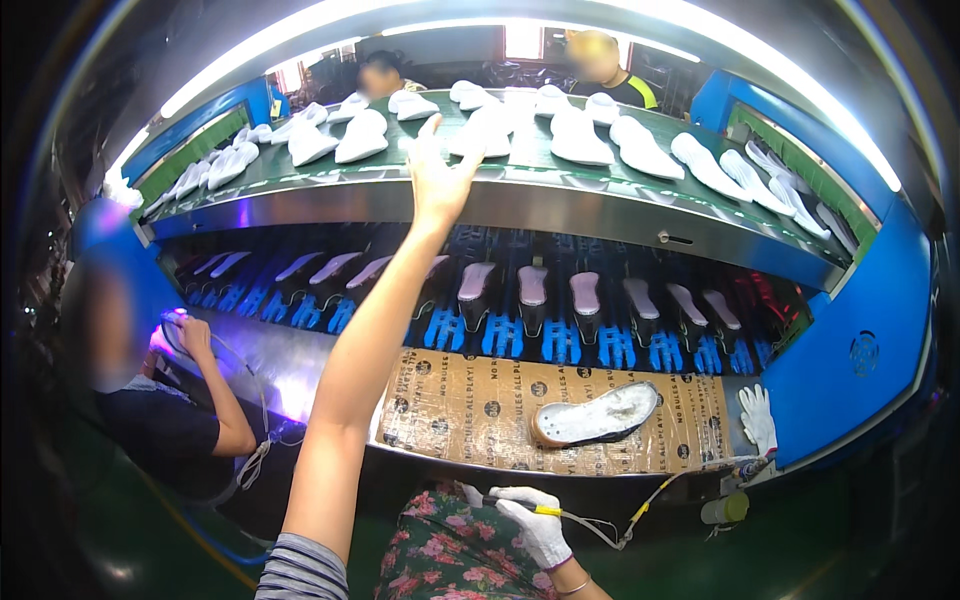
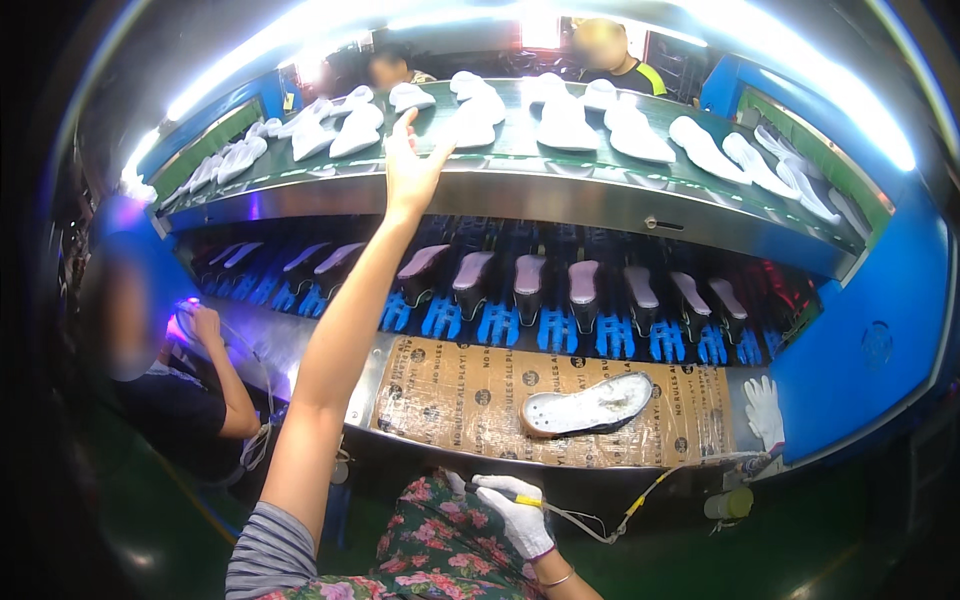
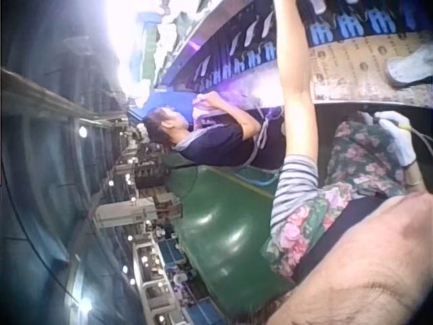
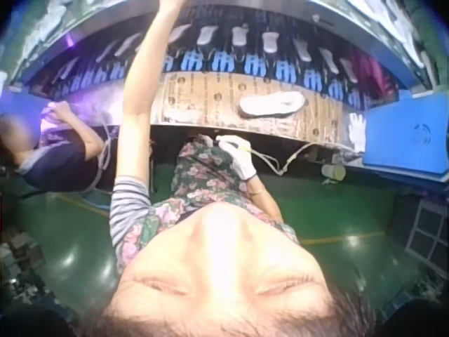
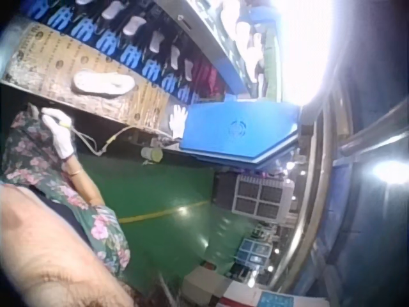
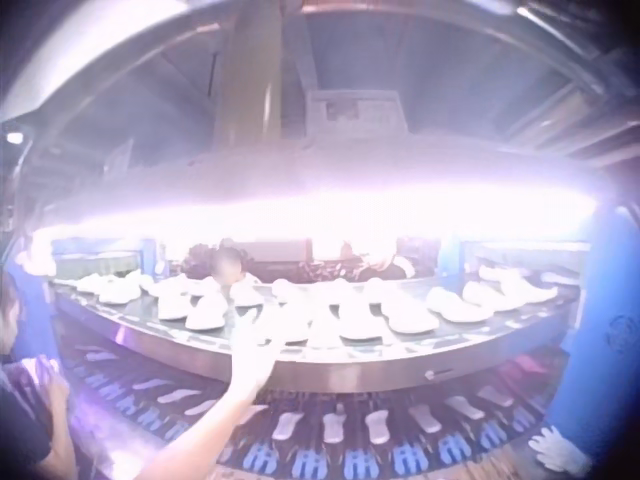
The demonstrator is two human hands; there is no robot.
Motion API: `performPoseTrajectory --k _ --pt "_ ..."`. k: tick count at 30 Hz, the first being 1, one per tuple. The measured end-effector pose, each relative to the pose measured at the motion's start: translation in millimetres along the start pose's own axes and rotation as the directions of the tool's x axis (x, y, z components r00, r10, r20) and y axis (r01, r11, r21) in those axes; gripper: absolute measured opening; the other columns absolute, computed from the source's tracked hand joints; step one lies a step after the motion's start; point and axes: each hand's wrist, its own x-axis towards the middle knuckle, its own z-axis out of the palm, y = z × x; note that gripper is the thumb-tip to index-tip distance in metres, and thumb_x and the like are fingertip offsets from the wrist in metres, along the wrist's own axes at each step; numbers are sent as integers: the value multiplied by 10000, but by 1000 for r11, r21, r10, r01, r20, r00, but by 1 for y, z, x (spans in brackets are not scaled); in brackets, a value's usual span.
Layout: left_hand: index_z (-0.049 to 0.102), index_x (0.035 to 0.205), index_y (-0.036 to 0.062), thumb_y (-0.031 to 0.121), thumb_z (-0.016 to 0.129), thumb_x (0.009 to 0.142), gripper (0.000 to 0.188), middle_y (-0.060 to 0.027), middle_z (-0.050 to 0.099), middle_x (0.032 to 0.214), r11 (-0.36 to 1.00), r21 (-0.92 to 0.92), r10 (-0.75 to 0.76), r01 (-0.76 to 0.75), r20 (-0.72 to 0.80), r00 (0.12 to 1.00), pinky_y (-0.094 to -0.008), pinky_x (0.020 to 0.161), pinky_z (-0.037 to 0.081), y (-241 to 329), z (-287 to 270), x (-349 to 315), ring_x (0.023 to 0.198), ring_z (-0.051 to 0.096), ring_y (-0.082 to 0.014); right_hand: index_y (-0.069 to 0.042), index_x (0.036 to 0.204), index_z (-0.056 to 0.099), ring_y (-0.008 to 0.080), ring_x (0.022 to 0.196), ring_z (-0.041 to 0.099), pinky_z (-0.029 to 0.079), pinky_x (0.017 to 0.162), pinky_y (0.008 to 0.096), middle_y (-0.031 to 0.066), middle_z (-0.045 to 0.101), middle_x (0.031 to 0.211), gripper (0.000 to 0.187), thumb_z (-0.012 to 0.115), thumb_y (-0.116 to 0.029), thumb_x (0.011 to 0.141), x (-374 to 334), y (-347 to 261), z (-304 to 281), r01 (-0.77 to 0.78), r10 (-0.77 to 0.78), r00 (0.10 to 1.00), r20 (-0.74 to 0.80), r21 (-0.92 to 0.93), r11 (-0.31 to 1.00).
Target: The person picks white clog-style shoes from a conveyor belt and uses a yellow-handled tool to scrape or trim the soles. After treating each shoe, the person places it back on the belt. The process is repeated for multiple shoes.
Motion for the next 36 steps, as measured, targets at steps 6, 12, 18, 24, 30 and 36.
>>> performPoseTrajectory --k 6,12,18,24,30,36 --pt "324 1624 -50 541 825 845 1099 -376 583 1437 984 178 -42 -30 389 920 -487 1096 502 -16 45 37 1234 668 -460 37 1124 800 169 1019 743 579 943 302 120 806 1122 209 762 -7 924 1 0 0 16 -15 999 -53 27 1000" --pt "299 1647 -32 515 820 827 1114 -348 583 1462 992 5 -116 125 420 900 -539 1138 453 -7 40 35 1293 631 -458 33 1119 798 174 1025 742 579 942 304 121 803 1130 197 762 -4 930 0 8 -7 -10 14 995 -97 38 999" --pt "595 1475 49 431 791 803 797 -170 650 1431 696 709 47 -110 108 993 -662 1200 253 -101 -47 50 1488 366 -519 27 1110 791 166 994 740 588 890 294 121 801 1127 183 759 2 932 0 22 1 -21 46 988 -145 169 985" --pt "693 1197 20 141 781 932 304 -104 774 978 991 56 -132 123 214 968 -392 779 611 -115 -182 25 875 771 -239 6 1102 798 140 948 731 576 797 268 110 803 1119 192 776 -3 911 -2 24 22 -37 67 988 -141 208 977" --pt "495 1320 71 225 743 957 465 -116 526 1350 853 -467 -208 233 106 972 -348 1080 427 -51 -321 -81 1251 547 -215 34 1107 788 146 958 728 584 864 279 116 796 1113 201 746 38 910 2 15 20 56 -23 978 -208 154 986" --pt "533 1406 30 128 514 968 450 -174 616 1348 762 -515 -570 393 -244 784 -404 1080 503 -27 -406 -182 1239 610 -275 37 1113 738 201 938 729 609 832 318 135 752 1125 185 692 32 934 13 -29 23 211 -155 965 -210 279 937"
